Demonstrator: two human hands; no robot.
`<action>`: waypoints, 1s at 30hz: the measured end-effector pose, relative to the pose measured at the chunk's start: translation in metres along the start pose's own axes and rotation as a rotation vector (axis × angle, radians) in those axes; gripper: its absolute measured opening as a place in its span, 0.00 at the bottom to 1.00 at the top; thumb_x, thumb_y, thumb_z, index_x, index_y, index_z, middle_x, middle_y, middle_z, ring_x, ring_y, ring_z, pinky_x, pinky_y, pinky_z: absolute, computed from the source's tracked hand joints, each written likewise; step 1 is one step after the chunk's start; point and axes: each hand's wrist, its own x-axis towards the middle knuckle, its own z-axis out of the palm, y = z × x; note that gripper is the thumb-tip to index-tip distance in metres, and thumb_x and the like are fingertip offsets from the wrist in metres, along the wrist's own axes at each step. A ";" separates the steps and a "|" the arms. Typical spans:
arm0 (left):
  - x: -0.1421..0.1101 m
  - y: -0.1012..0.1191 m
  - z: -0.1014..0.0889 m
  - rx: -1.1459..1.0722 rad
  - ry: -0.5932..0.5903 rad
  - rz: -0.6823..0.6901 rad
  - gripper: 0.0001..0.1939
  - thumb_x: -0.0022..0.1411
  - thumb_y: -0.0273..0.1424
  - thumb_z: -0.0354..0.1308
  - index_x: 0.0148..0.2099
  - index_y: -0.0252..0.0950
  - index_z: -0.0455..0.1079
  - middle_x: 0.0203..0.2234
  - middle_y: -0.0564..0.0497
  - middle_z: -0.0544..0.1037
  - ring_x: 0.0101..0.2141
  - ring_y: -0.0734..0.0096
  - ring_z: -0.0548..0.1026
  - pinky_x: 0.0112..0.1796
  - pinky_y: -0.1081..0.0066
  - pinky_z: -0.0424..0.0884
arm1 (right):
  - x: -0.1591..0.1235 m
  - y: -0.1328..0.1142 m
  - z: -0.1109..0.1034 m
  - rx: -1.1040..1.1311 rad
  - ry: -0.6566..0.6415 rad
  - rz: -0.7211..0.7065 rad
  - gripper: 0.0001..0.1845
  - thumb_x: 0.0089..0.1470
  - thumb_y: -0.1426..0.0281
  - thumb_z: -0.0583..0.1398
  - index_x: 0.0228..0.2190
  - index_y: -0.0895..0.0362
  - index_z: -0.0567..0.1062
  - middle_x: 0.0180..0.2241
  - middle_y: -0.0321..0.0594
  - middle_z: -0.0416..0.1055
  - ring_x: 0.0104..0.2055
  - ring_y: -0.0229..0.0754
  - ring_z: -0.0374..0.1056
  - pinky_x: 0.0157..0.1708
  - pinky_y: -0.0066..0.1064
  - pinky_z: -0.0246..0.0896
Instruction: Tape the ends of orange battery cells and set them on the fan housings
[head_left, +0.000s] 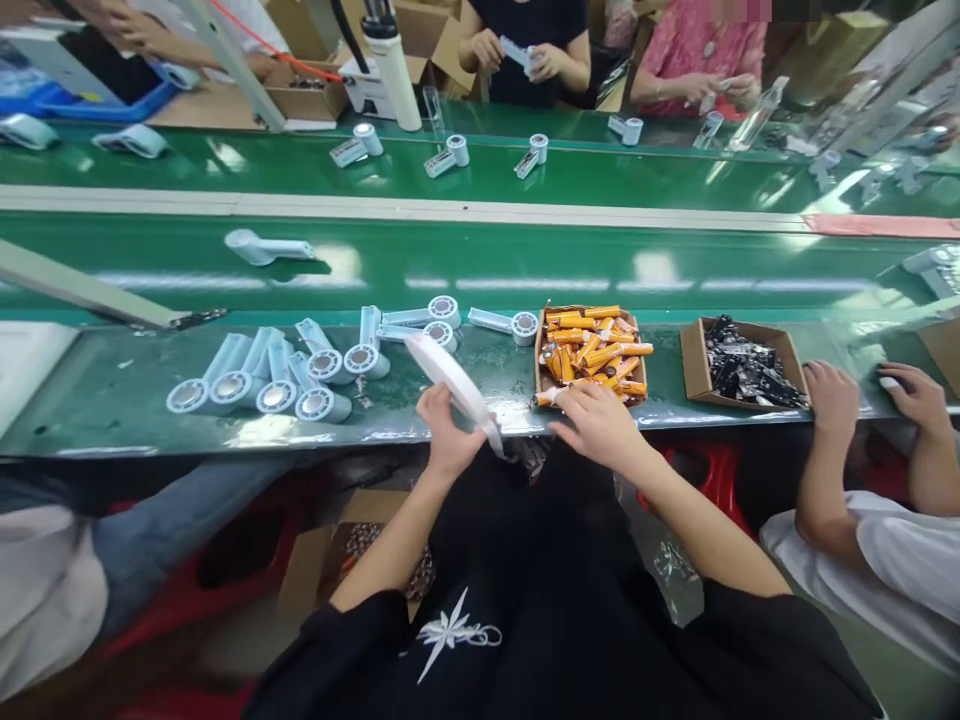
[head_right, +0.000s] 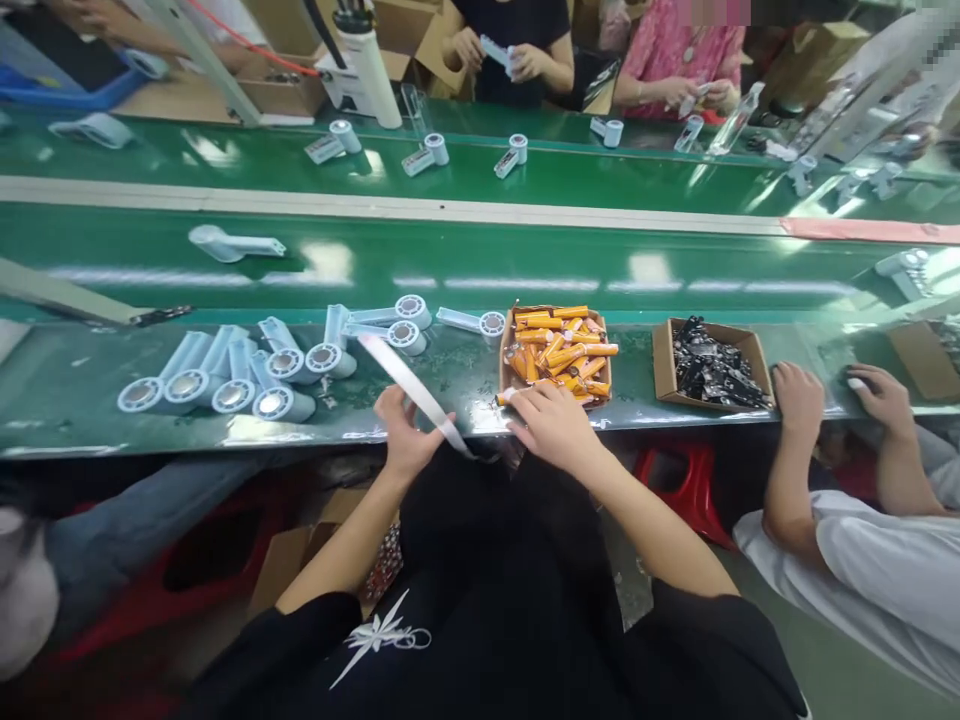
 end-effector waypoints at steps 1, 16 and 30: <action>-0.001 0.004 0.002 0.032 0.006 0.029 0.48 0.56 0.40 0.76 0.71 0.42 0.54 0.60 0.40 0.64 0.63 0.47 0.62 0.62 0.46 0.70 | 0.009 0.006 0.002 -0.031 0.036 -0.008 0.17 0.69 0.64 0.63 0.55 0.57 0.79 0.52 0.55 0.81 0.59 0.59 0.72 0.60 0.48 0.64; 0.010 0.021 -0.024 0.248 -0.209 0.261 0.38 0.53 0.30 0.68 0.66 0.39 0.64 0.58 0.38 0.73 0.63 0.38 0.60 0.65 0.42 0.59 | 0.030 0.037 0.008 0.826 0.378 0.439 0.27 0.65 0.44 0.62 0.52 0.50 0.75 0.46 0.49 0.83 0.48 0.59 0.80 0.56 0.55 0.75; -0.004 0.024 -0.006 0.176 -0.233 0.236 0.38 0.54 0.32 0.70 0.67 0.37 0.67 0.59 0.37 0.72 0.63 0.38 0.60 0.65 0.39 0.61 | 0.049 0.053 0.020 1.344 0.371 0.561 0.40 0.54 0.35 0.67 0.54 0.48 0.64 0.44 0.42 0.83 0.40 0.50 0.83 0.35 0.40 0.83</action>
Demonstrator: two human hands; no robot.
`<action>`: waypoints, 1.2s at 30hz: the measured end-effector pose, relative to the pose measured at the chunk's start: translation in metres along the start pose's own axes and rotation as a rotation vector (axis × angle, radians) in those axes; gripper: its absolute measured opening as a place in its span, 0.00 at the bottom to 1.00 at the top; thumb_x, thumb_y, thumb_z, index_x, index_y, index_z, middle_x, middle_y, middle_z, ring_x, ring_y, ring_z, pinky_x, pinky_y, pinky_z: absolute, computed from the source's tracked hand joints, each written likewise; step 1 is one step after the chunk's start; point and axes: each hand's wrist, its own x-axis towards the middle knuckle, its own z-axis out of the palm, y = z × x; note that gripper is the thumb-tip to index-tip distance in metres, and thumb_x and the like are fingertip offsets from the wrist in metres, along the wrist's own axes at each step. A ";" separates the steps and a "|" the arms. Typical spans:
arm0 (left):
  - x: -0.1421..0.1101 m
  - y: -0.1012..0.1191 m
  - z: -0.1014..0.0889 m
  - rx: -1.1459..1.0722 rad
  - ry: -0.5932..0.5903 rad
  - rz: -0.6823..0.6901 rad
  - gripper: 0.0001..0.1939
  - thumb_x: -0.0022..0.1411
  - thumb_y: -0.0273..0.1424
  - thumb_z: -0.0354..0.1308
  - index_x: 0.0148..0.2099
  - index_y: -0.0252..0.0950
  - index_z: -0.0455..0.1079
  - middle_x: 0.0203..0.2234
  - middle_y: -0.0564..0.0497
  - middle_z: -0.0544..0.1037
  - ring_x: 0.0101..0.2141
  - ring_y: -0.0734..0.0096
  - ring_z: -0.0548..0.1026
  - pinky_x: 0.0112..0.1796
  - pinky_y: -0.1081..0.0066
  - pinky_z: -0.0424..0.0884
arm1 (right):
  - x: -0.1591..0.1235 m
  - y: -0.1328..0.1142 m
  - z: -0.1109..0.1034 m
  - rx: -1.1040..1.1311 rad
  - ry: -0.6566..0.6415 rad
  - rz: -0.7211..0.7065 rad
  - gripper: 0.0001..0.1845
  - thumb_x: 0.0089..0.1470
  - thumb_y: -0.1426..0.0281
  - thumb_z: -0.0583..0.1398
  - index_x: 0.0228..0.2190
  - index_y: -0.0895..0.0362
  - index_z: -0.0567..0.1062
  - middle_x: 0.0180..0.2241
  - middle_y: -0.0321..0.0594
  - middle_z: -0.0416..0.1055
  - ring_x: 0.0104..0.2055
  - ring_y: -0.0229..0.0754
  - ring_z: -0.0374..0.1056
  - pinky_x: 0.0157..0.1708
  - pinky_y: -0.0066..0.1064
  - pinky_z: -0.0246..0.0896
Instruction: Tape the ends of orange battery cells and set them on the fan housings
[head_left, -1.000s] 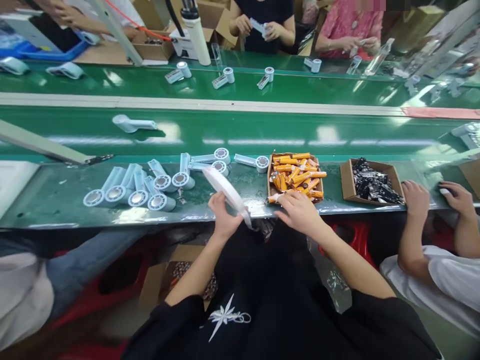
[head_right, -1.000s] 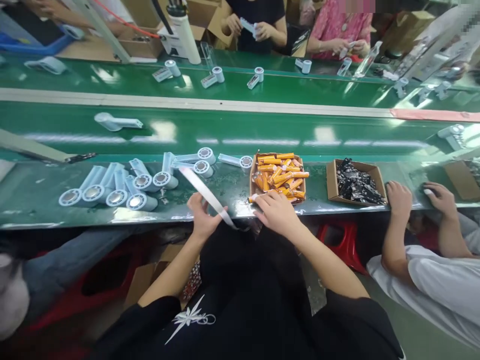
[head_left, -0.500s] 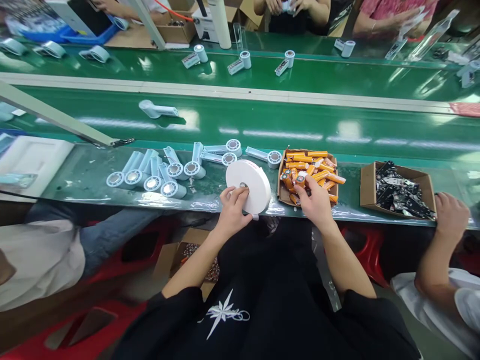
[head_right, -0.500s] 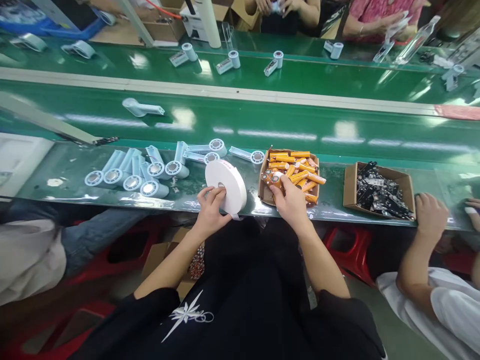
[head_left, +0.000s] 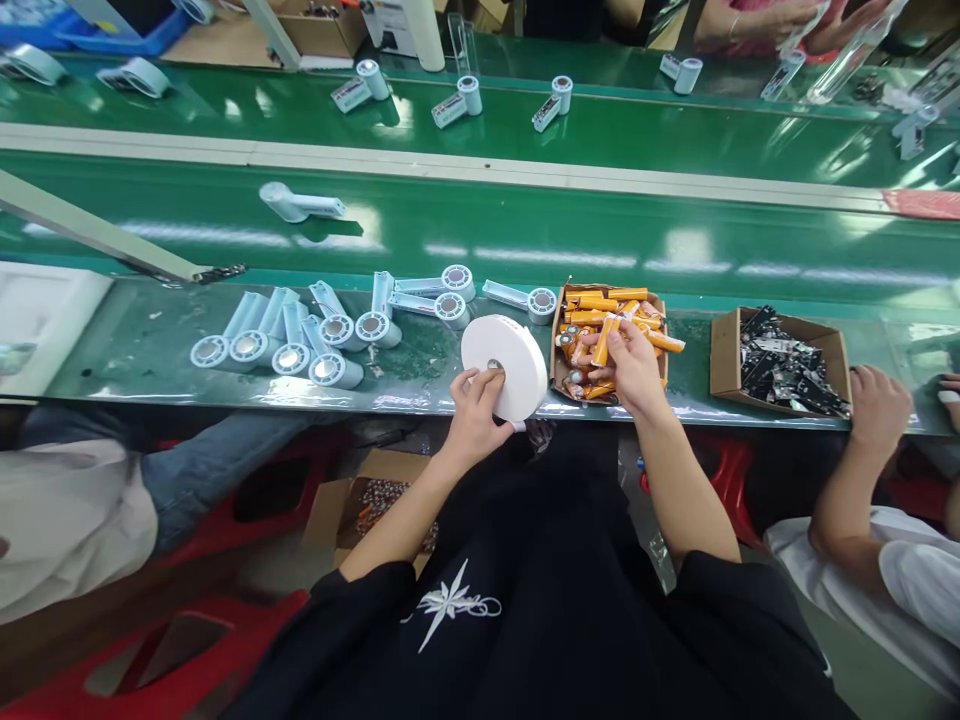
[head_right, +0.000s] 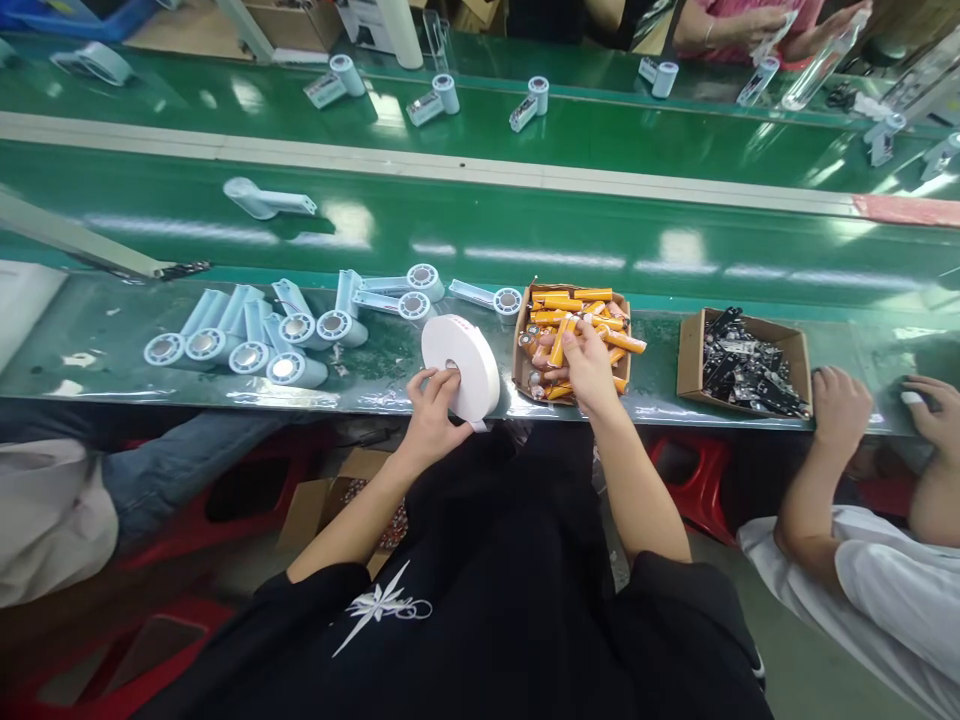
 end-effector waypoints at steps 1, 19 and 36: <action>-0.001 0.000 -0.001 0.004 0.002 0.008 0.38 0.54 0.31 0.69 0.67 0.37 0.67 0.59 0.37 0.72 0.63 0.38 0.60 0.65 0.40 0.61 | -0.001 -0.003 0.000 0.033 0.002 0.012 0.39 0.55 0.36 0.67 0.53 0.48 0.64 0.45 0.42 0.83 0.41 0.50 0.83 0.34 0.39 0.83; 0.000 0.016 -0.033 0.230 -0.001 0.142 0.33 0.63 0.20 0.61 0.69 0.42 0.73 0.62 0.45 0.78 0.65 0.42 0.60 0.68 0.43 0.59 | -0.062 -0.031 0.021 -0.739 0.008 -0.474 0.17 0.70 0.58 0.61 0.49 0.54 0.83 0.45 0.48 0.85 0.46 0.54 0.82 0.52 0.42 0.77; 0.025 0.070 -0.025 0.297 0.191 -0.030 0.30 0.67 0.44 0.68 0.68 0.42 0.76 0.52 0.41 0.81 0.58 0.38 0.63 0.70 0.33 0.41 | -0.058 0.002 0.083 0.542 0.484 -0.438 0.28 0.55 0.61 0.75 0.52 0.45 0.71 0.55 0.38 0.81 0.57 0.44 0.80 0.61 0.43 0.76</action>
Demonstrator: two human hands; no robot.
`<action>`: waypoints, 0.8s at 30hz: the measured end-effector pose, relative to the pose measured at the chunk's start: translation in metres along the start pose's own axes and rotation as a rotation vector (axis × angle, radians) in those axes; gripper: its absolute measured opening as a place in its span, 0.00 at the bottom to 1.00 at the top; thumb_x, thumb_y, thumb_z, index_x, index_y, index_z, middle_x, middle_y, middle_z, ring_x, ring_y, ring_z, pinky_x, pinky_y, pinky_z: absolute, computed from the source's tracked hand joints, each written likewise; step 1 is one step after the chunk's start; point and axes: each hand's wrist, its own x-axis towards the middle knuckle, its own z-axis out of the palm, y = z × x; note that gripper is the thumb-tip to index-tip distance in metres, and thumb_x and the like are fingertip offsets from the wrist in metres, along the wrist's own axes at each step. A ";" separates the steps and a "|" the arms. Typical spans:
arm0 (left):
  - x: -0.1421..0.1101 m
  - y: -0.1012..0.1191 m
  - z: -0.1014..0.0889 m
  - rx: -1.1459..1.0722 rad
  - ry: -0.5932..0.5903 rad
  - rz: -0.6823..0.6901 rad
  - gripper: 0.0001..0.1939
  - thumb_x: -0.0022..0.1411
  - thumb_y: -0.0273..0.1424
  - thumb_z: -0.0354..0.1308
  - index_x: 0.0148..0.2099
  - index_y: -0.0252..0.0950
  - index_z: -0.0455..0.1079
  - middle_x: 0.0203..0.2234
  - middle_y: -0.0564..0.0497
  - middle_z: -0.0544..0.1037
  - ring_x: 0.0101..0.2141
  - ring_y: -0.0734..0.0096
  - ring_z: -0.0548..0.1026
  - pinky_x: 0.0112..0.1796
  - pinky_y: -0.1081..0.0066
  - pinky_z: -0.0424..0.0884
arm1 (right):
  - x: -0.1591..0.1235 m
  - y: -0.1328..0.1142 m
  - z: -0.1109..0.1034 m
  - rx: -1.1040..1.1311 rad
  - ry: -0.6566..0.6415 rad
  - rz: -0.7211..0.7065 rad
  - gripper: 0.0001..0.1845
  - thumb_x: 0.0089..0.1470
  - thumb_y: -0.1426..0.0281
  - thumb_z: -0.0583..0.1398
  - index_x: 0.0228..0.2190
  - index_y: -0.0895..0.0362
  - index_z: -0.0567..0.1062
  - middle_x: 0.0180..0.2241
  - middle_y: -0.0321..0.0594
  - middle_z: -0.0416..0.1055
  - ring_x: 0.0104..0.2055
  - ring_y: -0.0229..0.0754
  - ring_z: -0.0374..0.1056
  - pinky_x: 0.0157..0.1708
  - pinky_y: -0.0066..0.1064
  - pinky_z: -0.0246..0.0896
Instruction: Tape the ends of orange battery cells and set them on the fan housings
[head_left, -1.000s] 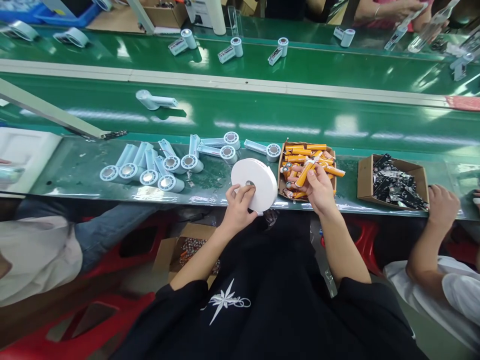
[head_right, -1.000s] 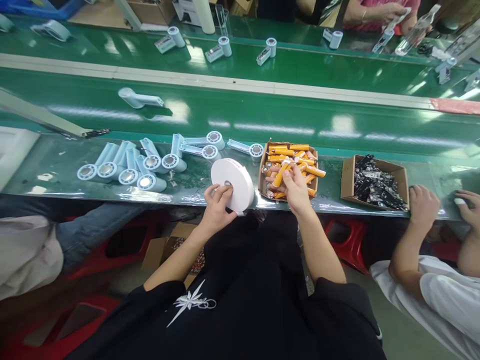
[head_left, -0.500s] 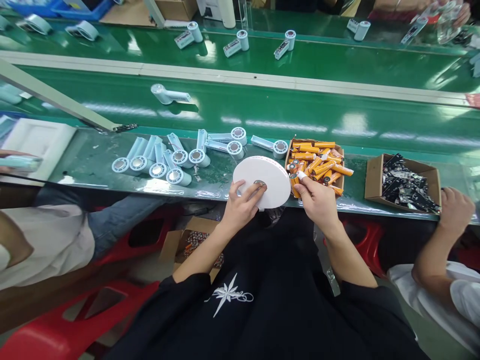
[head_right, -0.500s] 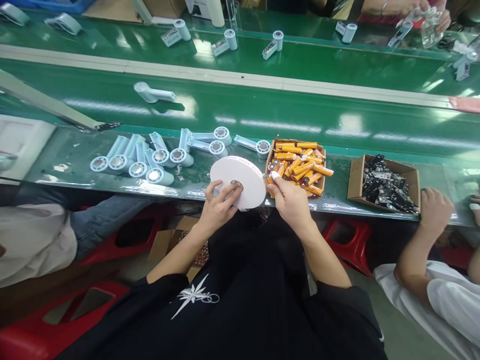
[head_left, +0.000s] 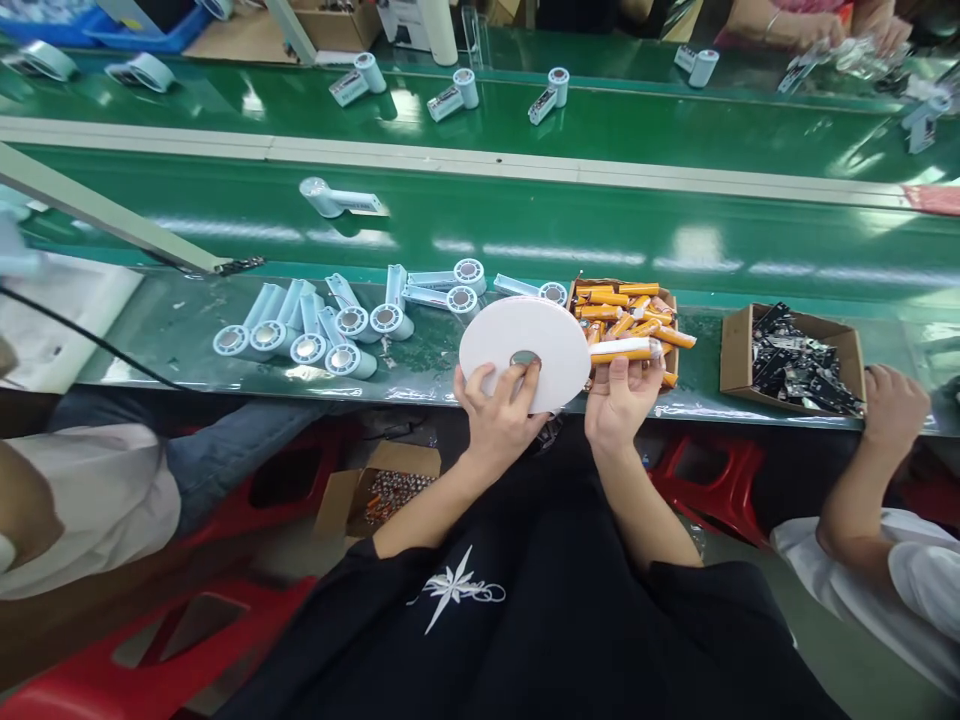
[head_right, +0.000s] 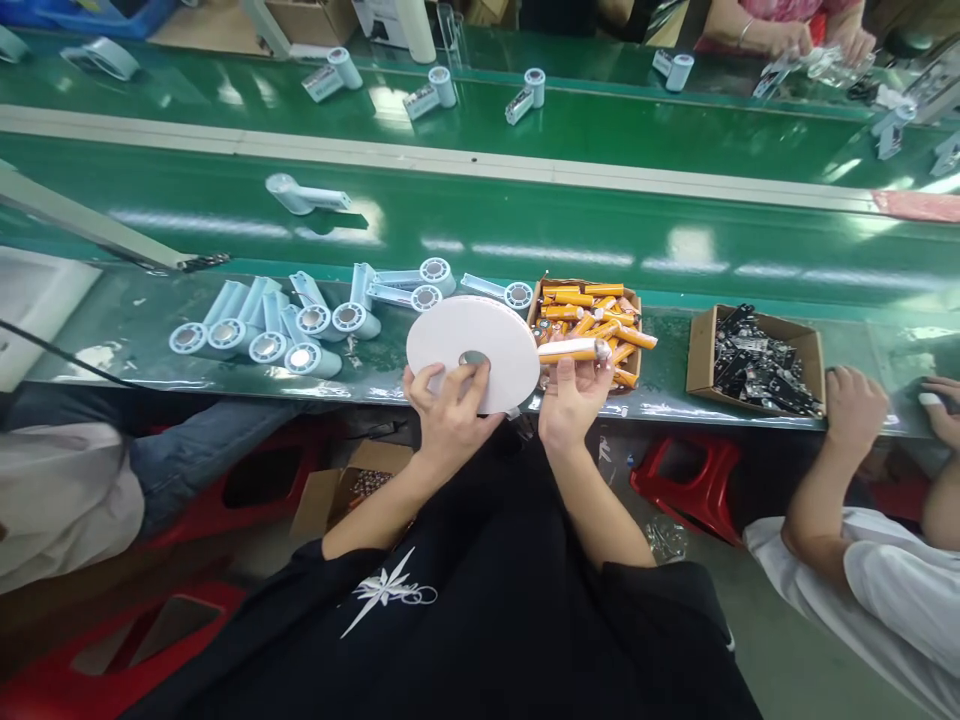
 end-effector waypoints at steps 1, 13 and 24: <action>-0.003 0.005 0.002 -0.016 -0.008 -0.028 0.31 0.66 0.46 0.69 0.67 0.41 0.76 0.51 0.40 0.81 0.57 0.38 0.64 0.70 0.33 0.40 | -0.004 0.002 0.001 0.010 0.019 -0.010 0.29 0.55 0.63 0.75 0.52 0.44 0.69 0.55 0.37 0.81 0.58 0.43 0.80 0.62 0.44 0.75; -0.033 -0.066 -0.024 -0.127 -0.581 -0.071 0.36 0.54 0.32 0.74 0.66 0.41 0.76 0.57 0.40 0.80 0.57 0.40 0.66 0.65 0.37 0.58 | 0.106 -0.052 -0.055 -0.008 -0.031 -0.060 0.25 0.50 0.70 0.76 0.48 0.47 0.76 0.53 0.34 0.80 0.53 0.39 0.80 0.48 0.29 0.81; 0.032 -0.049 -0.016 -0.822 -0.445 -0.007 0.21 0.71 0.50 0.65 0.51 0.37 0.80 0.43 0.43 0.82 0.43 0.60 0.77 0.50 0.60 0.75 | 0.019 -0.036 -0.031 0.000 -0.155 0.272 0.32 0.44 0.67 0.80 0.49 0.45 0.77 0.45 0.33 0.85 0.45 0.41 0.84 0.42 0.29 0.82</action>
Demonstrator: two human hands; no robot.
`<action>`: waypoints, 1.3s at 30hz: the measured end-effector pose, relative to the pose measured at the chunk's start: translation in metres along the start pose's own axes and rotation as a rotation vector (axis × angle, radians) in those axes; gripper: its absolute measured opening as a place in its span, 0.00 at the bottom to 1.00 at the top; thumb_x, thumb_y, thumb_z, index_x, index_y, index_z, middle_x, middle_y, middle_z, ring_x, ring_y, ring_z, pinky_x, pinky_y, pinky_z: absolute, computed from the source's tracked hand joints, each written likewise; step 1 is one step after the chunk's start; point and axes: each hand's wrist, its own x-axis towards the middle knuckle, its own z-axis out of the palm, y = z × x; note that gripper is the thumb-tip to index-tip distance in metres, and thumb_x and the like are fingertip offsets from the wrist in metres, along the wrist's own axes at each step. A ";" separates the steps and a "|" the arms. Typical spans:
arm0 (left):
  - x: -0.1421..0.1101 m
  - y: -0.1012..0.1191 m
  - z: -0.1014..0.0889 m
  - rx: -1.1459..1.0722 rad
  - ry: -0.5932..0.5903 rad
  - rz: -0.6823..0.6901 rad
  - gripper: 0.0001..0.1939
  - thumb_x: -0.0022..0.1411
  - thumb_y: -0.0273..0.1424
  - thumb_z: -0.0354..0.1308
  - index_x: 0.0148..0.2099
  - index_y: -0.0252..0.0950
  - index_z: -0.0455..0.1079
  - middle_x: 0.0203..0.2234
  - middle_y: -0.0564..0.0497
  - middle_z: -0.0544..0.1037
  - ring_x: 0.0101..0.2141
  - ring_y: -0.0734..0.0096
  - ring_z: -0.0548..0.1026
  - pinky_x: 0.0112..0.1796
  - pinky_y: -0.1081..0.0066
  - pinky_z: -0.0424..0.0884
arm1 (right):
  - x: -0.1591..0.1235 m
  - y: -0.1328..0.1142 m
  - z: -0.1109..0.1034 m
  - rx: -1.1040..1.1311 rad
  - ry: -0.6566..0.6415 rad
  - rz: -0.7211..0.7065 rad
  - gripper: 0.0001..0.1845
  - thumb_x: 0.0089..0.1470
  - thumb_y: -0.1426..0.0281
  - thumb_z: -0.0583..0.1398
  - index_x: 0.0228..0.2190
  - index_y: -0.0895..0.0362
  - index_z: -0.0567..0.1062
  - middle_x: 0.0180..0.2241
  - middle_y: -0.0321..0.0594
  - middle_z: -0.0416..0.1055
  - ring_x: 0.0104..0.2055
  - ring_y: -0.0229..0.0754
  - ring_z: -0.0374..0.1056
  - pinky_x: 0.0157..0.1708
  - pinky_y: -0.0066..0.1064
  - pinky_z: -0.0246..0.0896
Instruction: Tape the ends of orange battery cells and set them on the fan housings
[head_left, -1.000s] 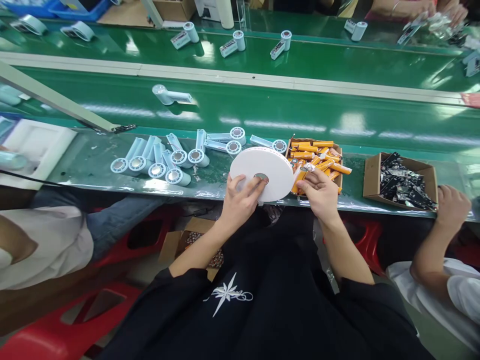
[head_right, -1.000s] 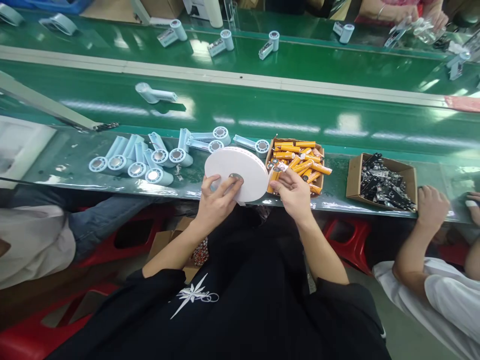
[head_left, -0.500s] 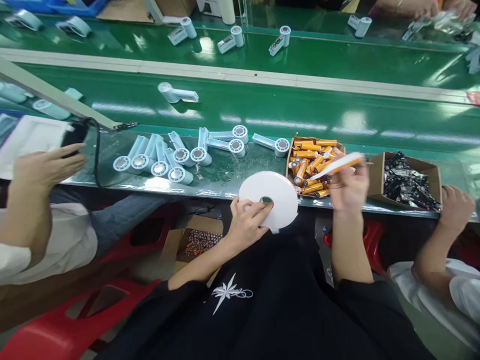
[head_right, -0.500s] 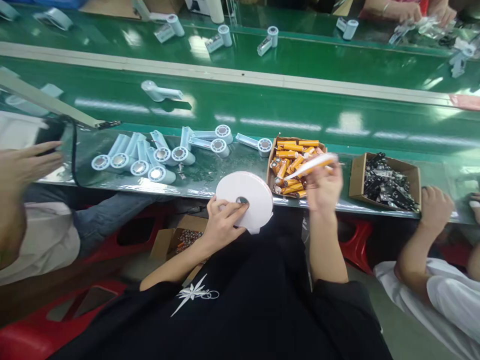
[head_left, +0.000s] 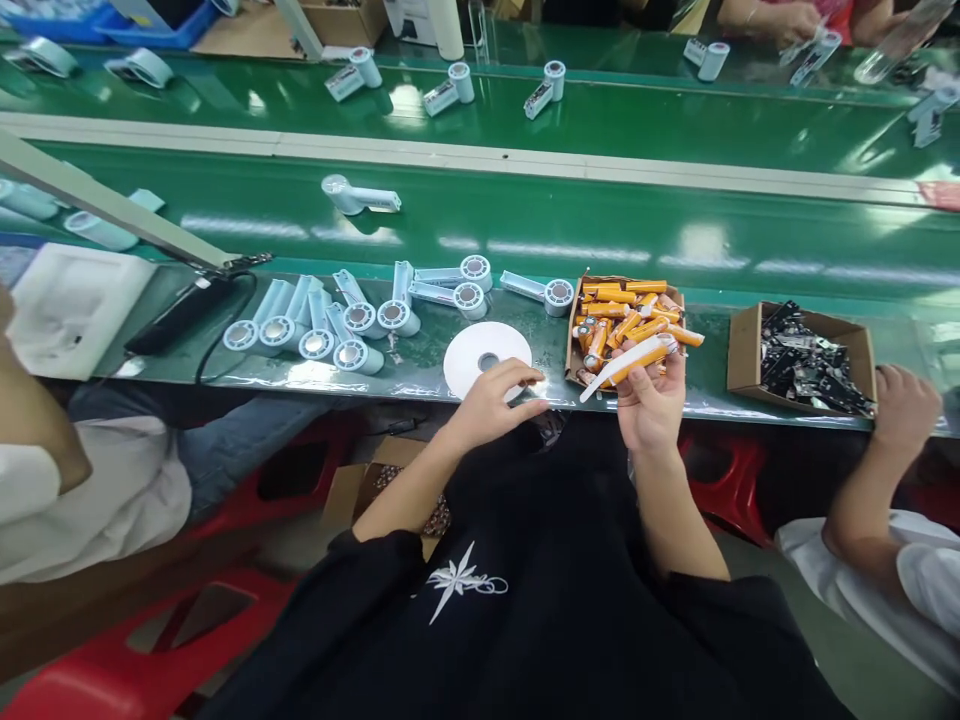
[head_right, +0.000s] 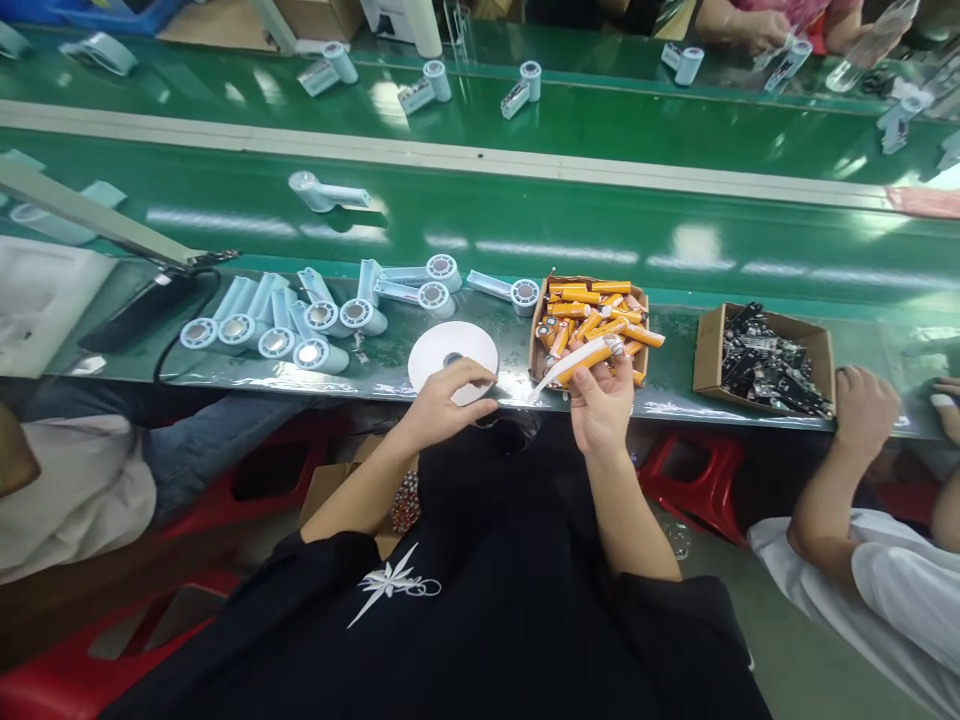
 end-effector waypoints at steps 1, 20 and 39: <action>0.006 0.010 0.006 -0.112 0.010 0.005 0.23 0.73 0.52 0.61 0.43 0.36 0.79 0.35 0.46 0.81 0.35 0.65 0.76 0.41 0.65 0.74 | -0.004 0.000 0.001 0.008 -0.019 0.024 0.32 0.44 0.67 0.80 0.49 0.45 0.77 0.45 0.33 0.85 0.44 0.40 0.84 0.42 0.29 0.82; 0.025 0.030 0.053 -0.106 0.200 0.146 0.35 0.75 0.55 0.57 0.20 0.38 0.64 0.16 0.54 0.65 0.22 0.72 0.61 0.32 0.65 0.57 | -0.034 0.021 0.009 0.081 0.019 0.166 0.35 0.42 0.58 0.82 0.47 0.44 0.73 0.44 0.31 0.83 0.44 0.40 0.81 0.46 0.33 0.80; 0.004 0.053 0.076 -1.011 -0.173 -0.329 0.28 0.61 0.54 0.71 0.45 0.33 0.81 0.23 0.55 0.71 0.26 0.75 0.67 0.32 0.72 0.64 | -0.026 0.010 0.000 -0.005 0.120 0.063 0.28 0.48 0.56 0.78 0.48 0.42 0.75 0.55 0.34 0.82 0.50 0.41 0.80 0.50 0.36 0.79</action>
